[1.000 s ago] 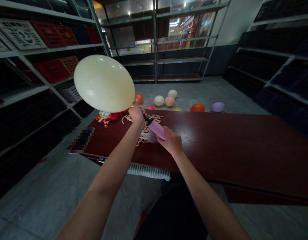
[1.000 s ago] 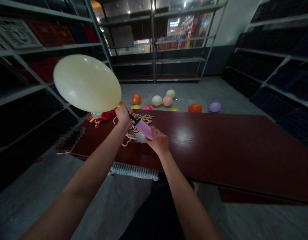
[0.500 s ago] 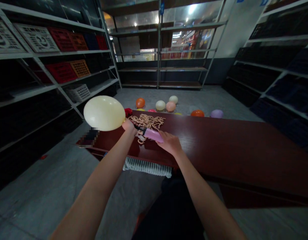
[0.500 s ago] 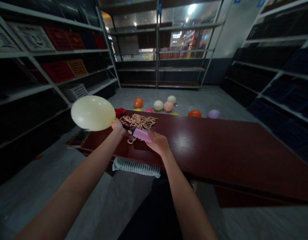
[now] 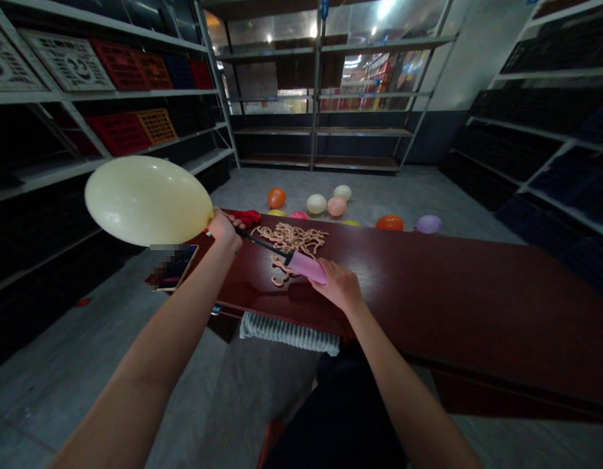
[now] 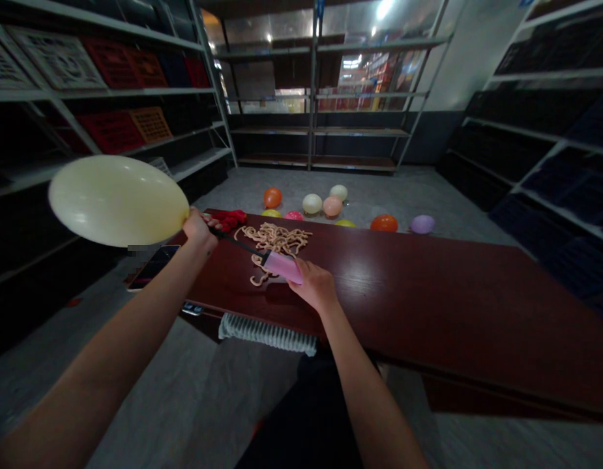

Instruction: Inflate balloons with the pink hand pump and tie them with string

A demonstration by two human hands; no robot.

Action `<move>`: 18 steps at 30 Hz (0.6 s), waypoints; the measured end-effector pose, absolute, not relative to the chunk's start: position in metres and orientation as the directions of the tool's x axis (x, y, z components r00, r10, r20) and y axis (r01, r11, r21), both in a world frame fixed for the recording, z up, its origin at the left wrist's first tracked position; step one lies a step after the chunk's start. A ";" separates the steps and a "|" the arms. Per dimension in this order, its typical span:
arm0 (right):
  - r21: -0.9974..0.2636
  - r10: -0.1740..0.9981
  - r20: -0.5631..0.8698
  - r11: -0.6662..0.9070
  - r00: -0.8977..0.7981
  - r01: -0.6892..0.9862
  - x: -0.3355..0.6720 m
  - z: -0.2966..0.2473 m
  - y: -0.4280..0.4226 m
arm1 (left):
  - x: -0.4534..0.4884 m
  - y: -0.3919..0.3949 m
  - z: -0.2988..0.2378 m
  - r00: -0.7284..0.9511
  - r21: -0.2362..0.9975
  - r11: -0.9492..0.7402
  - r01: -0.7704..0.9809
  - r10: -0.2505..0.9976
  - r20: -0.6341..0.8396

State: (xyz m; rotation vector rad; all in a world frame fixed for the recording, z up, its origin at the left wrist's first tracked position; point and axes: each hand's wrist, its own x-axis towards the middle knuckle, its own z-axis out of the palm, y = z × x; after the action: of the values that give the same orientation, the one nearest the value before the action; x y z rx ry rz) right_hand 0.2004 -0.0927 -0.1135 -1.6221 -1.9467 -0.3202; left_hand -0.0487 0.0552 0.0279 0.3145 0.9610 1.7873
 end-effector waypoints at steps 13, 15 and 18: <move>-0.292 0.786 0.606 0.076 0.123 0.953 0.209 -0.124 -0.083 | 0.086 0.034 0.004 -0.266 0.779 -0.085 -0.621 0.958 -0.108; -0.301 0.791 0.593 0.045 0.150 0.953 0.209 -0.124 -0.083 | 0.096 0.029 -0.001 -0.261 0.787 -0.081 -0.612 0.959 -0.105; -0.296 0.814 0.564 0.042 0.139 0.954 0.208 -0.122 -0.083 | 0.091 0.027 -0.004 -0.266 0.780 -0.067 -0.622 0.955 -0.130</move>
State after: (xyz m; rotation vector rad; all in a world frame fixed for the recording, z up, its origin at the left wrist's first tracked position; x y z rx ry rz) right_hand 0.2075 -0.0834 -0.1216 -1.7959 -1.7002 -0.2873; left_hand 0.0915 0.0270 -0.0040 0.5111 0.9011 1.6397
